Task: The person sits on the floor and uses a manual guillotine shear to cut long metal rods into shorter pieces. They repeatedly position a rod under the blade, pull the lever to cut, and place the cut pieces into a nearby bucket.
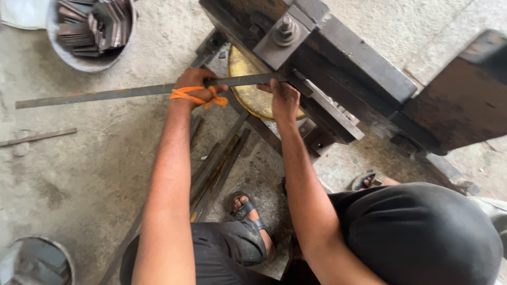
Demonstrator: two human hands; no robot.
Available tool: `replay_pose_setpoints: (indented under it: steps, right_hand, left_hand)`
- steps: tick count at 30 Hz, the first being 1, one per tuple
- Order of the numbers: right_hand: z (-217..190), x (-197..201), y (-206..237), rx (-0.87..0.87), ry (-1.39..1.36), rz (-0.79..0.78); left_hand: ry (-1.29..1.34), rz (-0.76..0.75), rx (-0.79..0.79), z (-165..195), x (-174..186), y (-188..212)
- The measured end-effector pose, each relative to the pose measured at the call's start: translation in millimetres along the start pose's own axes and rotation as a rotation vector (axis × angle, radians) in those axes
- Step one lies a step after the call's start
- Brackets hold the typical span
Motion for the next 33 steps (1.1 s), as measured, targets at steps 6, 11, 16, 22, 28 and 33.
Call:
replay_pose_setpoints:
  steps: [6, 11, 16, 22, 28, 33]
  right_hand:
    - [-20, -10, 1, -0.037, 0.039, -0.021]
    - [-28, -5, 1, -0.080, 0.051, -0.014]
    - [-27, -6, 2, -0.083, -0.009, -0.023]
    - [-16, -7, 4, -0.118, -0.120, 0.027]
    - [-5, -10, 6, -0.141, -0.159, 0.019]
    - [-10, -21, 7, -0.128, -0.291, -0.016]
  left_hand:
    - [-0.031, 0.032, 0.003, -4, 14, 3]
    - [-0.045, 0.049, -0.008, 1, 10, 0]
    - [-0.003, 0.085, 0.001, -20, 12, -4]
    - [0.005, 0.166, 0.115, -56, 13, -6]
    - [0.030, 0.195, 0.135, -52, 19, 0]
    - [-0.059, 0.189, 0.097, -41, 36, 6]
Point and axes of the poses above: each hand's wrist, its own y-axis away from the middle knuckle, its own x-axis out of the back of the hand, z = x × y, the point moved 10 cm from there along -y, towards the middle knuckle, and after that the axes turned 10 degrees about x, right-handed, at the moved point
